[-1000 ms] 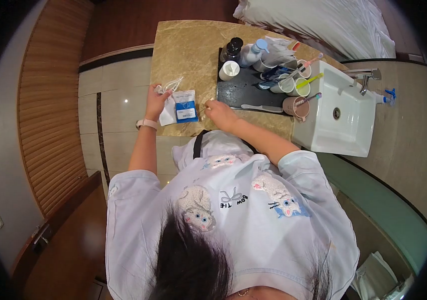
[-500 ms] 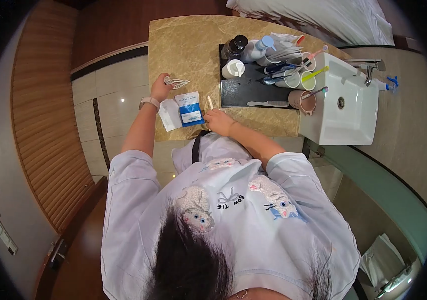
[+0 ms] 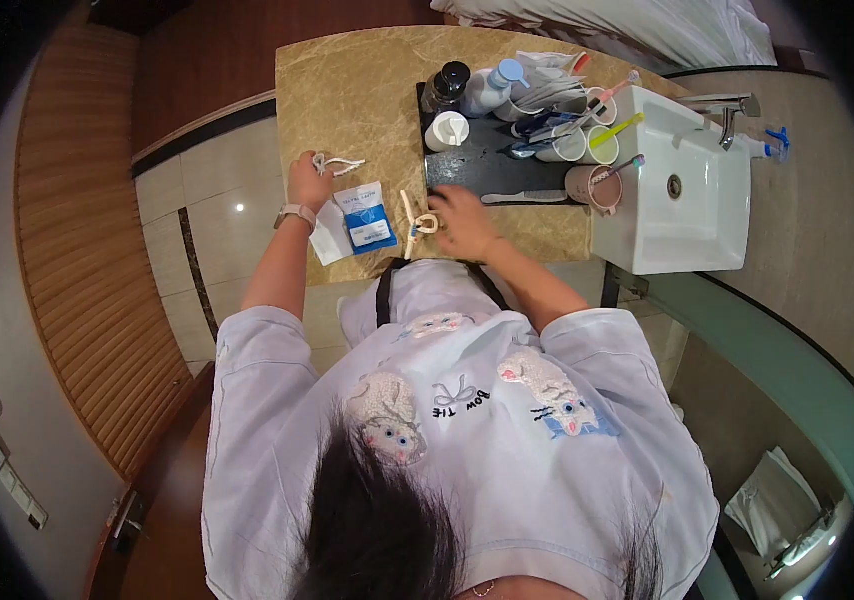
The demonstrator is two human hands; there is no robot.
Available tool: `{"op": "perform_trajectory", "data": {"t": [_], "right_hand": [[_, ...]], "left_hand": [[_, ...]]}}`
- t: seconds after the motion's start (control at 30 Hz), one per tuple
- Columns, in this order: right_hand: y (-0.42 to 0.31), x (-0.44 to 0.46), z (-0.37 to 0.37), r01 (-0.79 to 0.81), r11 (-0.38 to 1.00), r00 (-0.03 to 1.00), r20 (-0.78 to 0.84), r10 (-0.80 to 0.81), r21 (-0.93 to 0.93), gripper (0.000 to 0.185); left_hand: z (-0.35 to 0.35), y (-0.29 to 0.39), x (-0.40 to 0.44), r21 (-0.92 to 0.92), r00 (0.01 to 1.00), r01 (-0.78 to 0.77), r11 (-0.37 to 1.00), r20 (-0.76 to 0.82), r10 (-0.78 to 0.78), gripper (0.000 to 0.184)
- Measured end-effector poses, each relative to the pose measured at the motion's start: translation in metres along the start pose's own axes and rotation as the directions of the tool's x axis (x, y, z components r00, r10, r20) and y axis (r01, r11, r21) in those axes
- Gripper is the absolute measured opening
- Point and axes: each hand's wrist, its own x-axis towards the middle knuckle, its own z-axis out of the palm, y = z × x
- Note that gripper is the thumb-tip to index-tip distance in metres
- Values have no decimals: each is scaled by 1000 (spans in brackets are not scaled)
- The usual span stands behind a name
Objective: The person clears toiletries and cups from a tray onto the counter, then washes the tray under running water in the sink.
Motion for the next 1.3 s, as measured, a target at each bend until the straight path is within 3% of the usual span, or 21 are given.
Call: {"op": "perform_trajectory", "data": {"t": [0.07, 0.17, 0.27, 0.4, 0.5, 0.67, 0.87, 0.97, 1.07, 1.17, 1.3], "right_hand": [[32, -19, -6, -151, 974, 988, -32, 148, -171, 43], [83, -49, -9, -336, 844, 934, -30, 357, -419, 38], [108, -73, -18, -336, 780, 919, -2, 394, -528, 33], [114, -73, -33, -417, 759, 842, 103, 530, -500, 32], [120, -70, -38, -418, 772, 825, 156, 543, -479, 32], [126, -67, -48, -391, 802, 828, 208, 521, -452, 32], [137, -67, -44, -350, 845, 897, 117, 427, -404, 15], [139, -69, -46, -250, 900, 913, 222, 342, -358, 10], [131, -71, -54, -190, 878, 902, 274, 333, -440, 21], [131, -80, -54, -254, 871, 913, 194, 360, -421, 20], [137, -88, -49, -280, 853, 898, 193, 395, -441, 16]], "left_hand": [[5, -4, 0, 13, 1000, 17, 1000, 18, -17, 47], [-14, 39, -23, 233, 985, 57, 971, -173, -16, 46], [-1, 52, -42, 299, 945, -141, 944, -243, 218, 47], [8, 96, -107, 125, 859, -510, 851, 36, 510, 49], [25, 113, -147, 286, 847, -531, 798, 200, 492, 50], [58, 100, -157, 386, 905, -422, 820, 117, 410, 46], [58, 99, -158, 413, 961, -262, 872, 32, 274, 40], [60, 99, -160, 406, 961, -255, 878, 8, 276, 39], [62, 96, -159, 436, 970, -224, 872, 10, 244, 37], [62, 98, -157, 478, 984, -151, 865, -7, 176, 37], [55, 104, -156, 433, 985, -168, 886, 28, 173, 45]]}}
